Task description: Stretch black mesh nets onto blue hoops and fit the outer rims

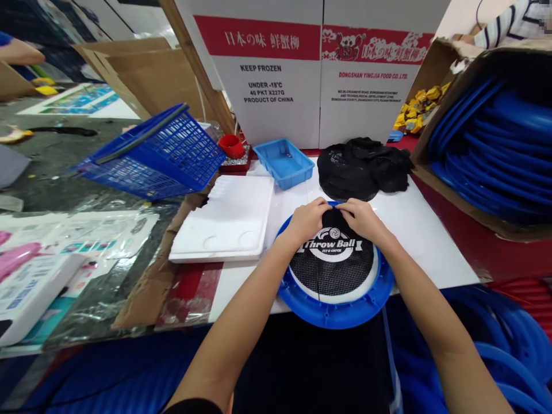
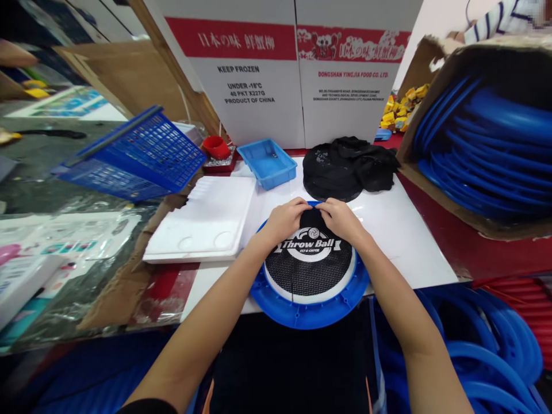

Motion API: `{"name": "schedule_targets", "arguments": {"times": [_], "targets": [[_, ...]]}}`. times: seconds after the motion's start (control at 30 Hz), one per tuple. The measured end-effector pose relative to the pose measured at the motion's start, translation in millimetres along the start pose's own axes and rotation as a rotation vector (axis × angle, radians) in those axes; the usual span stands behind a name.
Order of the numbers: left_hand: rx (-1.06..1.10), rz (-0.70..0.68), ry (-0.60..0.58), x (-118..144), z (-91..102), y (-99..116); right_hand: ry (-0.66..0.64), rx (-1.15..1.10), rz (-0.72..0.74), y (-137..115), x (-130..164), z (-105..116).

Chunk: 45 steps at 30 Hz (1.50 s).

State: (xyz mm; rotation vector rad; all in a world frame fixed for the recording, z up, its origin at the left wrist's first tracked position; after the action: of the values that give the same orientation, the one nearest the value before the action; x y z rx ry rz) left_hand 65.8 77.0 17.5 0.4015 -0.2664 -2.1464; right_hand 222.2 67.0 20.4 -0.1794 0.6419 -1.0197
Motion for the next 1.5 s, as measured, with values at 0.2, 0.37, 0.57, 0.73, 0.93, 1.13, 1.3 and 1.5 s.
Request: {"name": "schedule_targets", "arguments": {"times": [0.2, 0.37, 0.57, 0.73, 0.93, 1.13, 1.3, 1.5], "targets": [[-0.001, -0.014, 0.005, 1, -0.1, -1, -0.009, 0.133, 0.008, -2, 3, -1], [-0.012, -0.017, -0.007, 1, -0.1, 0, -0.088, 0.251, -0.02, -6, 5, -5], [-0.075, -0.029, -0.043, 2, 1.5, 4, -0.13, 0.339, -0.015, -8, 9, -7], [-0.154, -0.04, -0.084, 5, 3.1, 8, -0.138, 0.288, -0.043, -7, 11, -5], [-0.244, -0.028, -0.113, 5, 2.0, 15, -0.178, 0.332, -0.097, -6, 8, -6], [-0.313, -0.047, -0.111, 14, 21.2, 29, -0.162, 0.3, -0.102, -2, 8, -6], [-0.276, -0.225, -0.098, 71, 41.7, 92, -0.07, 0.194, -0.047, 10, 8, -10], [-0.089, -0.224, -0.329, 126, 2.0, 105, 0.004, 0.145, 0.017, -22, 15, 31]]}}
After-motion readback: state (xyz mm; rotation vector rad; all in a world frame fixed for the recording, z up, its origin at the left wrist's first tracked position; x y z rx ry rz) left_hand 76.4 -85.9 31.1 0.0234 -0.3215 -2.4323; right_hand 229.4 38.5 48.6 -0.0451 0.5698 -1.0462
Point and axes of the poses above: each hand's wrist, its own x-axis away from the middle knuckle, its own z-axis out of the back of the hand, y = z × x, the point moved 8 cm from there along -x, towards the middle knuckle
